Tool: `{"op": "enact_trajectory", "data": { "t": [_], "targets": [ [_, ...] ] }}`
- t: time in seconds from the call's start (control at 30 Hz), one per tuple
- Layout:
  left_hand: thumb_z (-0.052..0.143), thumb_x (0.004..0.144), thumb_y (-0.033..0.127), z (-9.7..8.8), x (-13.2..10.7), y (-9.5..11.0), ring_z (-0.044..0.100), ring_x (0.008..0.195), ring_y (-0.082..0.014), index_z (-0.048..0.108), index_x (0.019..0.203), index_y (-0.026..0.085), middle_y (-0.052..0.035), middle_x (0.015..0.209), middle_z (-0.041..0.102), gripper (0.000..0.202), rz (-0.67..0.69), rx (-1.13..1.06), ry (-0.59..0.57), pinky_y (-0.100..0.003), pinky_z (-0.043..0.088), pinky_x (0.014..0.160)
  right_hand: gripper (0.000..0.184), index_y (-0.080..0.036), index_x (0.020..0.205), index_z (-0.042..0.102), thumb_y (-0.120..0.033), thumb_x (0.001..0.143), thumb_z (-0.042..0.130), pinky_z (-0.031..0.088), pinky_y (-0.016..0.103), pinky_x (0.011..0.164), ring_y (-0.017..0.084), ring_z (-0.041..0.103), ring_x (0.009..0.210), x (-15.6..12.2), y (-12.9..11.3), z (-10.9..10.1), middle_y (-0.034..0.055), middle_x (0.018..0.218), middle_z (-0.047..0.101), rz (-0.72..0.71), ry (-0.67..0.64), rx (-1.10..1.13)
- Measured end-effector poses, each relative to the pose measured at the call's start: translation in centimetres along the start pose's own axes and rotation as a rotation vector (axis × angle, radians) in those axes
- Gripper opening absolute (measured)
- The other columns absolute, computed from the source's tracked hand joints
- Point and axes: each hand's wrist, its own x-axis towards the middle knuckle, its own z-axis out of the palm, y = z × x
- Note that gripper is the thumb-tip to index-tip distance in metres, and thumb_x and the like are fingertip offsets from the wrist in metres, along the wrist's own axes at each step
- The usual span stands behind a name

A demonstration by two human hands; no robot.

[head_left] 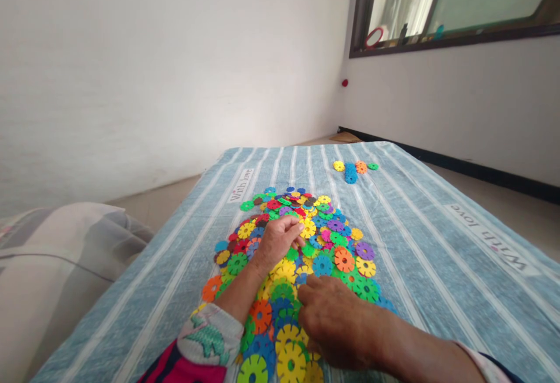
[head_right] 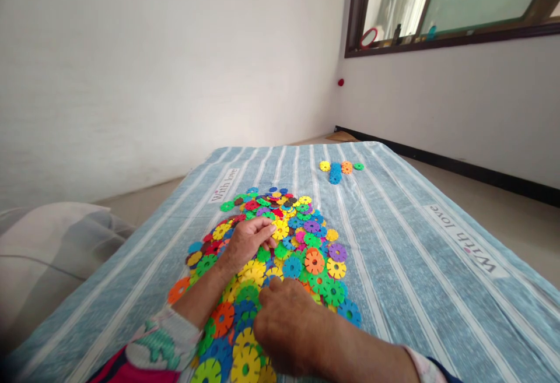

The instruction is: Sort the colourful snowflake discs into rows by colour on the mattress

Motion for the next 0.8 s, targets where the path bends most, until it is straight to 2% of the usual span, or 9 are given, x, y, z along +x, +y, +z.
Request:
{"op": "enact_trajectory", "data": {
  "t": [0.13,0.3,0.43,0.57,0.67,0.8],
  "targets": [
    [0.061,0.074,0.036,-0.1,0.0,-0.2,0.058,0.044,-0.0105,0.06,0.076,0.015,0.0031,0.048,0.063,0.02,0.006,0.003,-0.016,-0.019,0.045,0.045,0.02,-0.015,0.072,0.065,-0.035,0.072,0.064,0.048,0.034,0.058,0.025,0.056,0.077,-0.2,0.0,0.2,0.0096,0.08,0.062,-0.009,-0.005,0.0],
    [0.061,0.074,0.034,0.0,0.0,-0.1,0.057,0.043,-0.0097,0.057,0.073,0.015,0.0032,0.048,0.062,0.019,0.0,-0.004,-0.011,-0.018,0.045,0.045,0.011,-0.016,0.073,0.065,-0.027,0.072,0.062,0.048,0.033,0.06,0.024,0.057,0.076,0.0,0.0,0.0,0.0089,0.08,0.063,-0.011,-0.059,-0.005],
    [0.061,0.072,0.035,0.1,-0.1,0.0,0.057,0.043,-0.0102,0.058,0.073,0.015,0.0035,0.047,0.061,0.021,-0.004,0.001,-0.012,-0.019,0.045,0.045,0.013,-0.014,0.078,0.065,-0.025,0.073,0.06,0.045,0.031,0.06,0.022,0.058,0.076,0.4,0.5,-0.3,0.0085,0.081,0.065,-0.006,-0.078,0.025],
    [0.059,0.074,0.034,0.0,-0.2,0.3,0.058,0.045,-0.0109,0.058,0.072,0.015,0.003,0.048,0.062,0.02,-0.004,0.023,-0.018,-0.02,0.045,0.047,0.011,-0.015,0.077,0.065,-0.023,0.076,0.057,0.037,0.027,0.058,0.019,0.058,0.073,0.6,1.6,-0.2,0.0073,0.081,0.066,0.047,-0.018,0.094],
    [0.055,0.076,0.032,-0.1,-0.3,0.7,0.057,0.045,-0.0105,0.058,0.072,0.015,0.0026,0.049,0.063,0.018,-0.008,0.048,-0.026,-0.02,0.045,0.048,0.014,-0.017,0.069,0.063,-0.025,0.078,0.056,0.03,0.025,0.054,0.014,0.055,0.066,0.7,3.1,0.0,0.0033,0.073,0.066,0.143,0.046,0.228],
    [0.054,0.077,0.03,-0.1,-0.5,0.8,0.057,0.045,-0.0102,0.059,0.074,0.015,0.0028,0.051,0.063,0.016,-0.004,0.051,-0.049,-0.02,0.046,0.048,0.019,-0.016,0.058,0.055,-0.023,0.076,0.057,0.024,0.022,0.051,0.008,0.046,0.055,0.9,5.9,0.8,-0.0033,0.057,0.054,0.353,0.319,0.469]
  ]
}}
